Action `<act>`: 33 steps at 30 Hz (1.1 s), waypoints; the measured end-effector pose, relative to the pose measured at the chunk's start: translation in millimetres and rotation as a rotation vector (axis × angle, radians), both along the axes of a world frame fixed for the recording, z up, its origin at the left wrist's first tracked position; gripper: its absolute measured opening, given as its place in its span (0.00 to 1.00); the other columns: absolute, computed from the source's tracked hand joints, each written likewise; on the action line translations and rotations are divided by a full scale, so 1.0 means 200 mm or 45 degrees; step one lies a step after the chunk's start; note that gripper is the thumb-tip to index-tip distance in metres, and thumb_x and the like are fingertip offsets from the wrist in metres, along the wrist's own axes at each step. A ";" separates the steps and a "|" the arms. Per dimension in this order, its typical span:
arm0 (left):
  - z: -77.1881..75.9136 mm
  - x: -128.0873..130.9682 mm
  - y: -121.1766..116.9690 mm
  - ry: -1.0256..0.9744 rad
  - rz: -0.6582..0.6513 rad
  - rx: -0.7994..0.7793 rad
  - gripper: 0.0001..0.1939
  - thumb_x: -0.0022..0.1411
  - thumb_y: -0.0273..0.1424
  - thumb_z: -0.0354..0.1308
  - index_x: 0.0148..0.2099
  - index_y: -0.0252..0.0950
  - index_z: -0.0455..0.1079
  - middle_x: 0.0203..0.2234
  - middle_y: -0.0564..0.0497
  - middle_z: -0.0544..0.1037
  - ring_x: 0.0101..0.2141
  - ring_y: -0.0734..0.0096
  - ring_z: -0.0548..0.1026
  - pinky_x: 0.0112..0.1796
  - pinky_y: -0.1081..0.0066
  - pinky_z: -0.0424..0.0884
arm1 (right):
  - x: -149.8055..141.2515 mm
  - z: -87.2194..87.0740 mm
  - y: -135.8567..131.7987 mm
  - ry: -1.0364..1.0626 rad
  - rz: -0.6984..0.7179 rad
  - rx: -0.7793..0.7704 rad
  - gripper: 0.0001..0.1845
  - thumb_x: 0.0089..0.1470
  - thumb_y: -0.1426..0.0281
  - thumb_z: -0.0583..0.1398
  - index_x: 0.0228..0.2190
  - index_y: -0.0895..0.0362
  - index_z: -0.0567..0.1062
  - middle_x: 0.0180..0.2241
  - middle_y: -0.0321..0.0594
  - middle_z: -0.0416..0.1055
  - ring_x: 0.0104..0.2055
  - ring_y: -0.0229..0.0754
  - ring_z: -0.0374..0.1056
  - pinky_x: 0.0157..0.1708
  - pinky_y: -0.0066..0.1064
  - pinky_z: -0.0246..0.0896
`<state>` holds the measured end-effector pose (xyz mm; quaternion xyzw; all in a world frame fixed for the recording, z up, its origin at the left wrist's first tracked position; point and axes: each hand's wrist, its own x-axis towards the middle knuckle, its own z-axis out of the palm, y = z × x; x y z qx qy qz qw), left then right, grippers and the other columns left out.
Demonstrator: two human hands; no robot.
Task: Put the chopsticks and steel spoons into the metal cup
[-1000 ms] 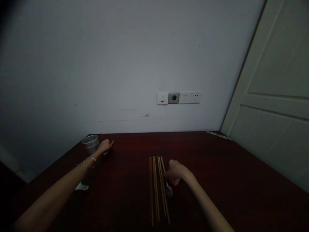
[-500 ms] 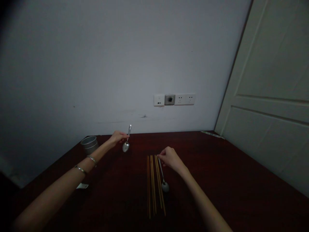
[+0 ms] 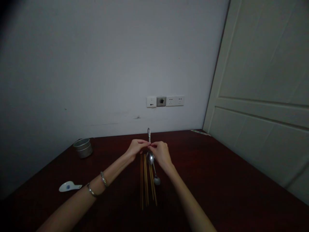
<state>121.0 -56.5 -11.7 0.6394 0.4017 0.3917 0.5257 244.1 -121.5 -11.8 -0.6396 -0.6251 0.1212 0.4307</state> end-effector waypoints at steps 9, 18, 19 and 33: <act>-0.06 0.02 -0.03 0.130 0.028 0.026 0.17 0.44 0.39 0.61 0.31 0.29 0.74 0.15 0.53 0.68 0.15 0.82 0.58 0.14 0.78 0.51 | 0.11 -0.11 0.01 -0.131 -0.142 -0.183 0.11 0.43 0.66 0.58 0.25 0.59 0.78 0.25 0.44 0.75 0.28 0.41 0.70 0.23 0.23 0.56; -0.14 -0.15 0.06 0.230 0.061 -0.058 0.19 0.46 0.41 0.57 0.29 0.27 0.72 0.23 0.48 0.73 0.16 0.83 0.58 0.12 0.80 0.52 | 0.17 -0.33 0.14 -0.327 -0.186 -0.634 0.05 0.38 0.72 0.61 0.22 0.61 0.75 0.22 0.44 0.74 0.28 0.41 0.71 0.23 0.22 0.59; -0.15 -0.16 0.07 0.244 0.058 -0.065 0.19 0.47 0.41 0.57 0.30 0.27 0.72 0.24 0.48 0.73 0.16 0.83 0.58 0.12 0.80 0.52 | 0.17 -0.34 0.14 -0.333 -0.191 -0.654 0.05 0.37 0.73 0.62 0.22 0.61 0.75 0.22 0.45 0.74 0.28 0.41 0.71 0.24 0.22 0.59; -0.18 -0.26 0.06 0.306 -0.045 -0.032 0.20 0.47 0.43 0.56 0.30 0.28 0.72 0.24 0.47 0.74 0.15 0.83 0.58 0.12 0.81 0.52 | 0.15 -0.40 0.14 -0.436 -0.167 -0.700 0.07 0.35 0.73 0.64 0.23 0.61 0.74 0.26 0.46 0.74 0.32 0.44 0.71 0.26 0.24 0.61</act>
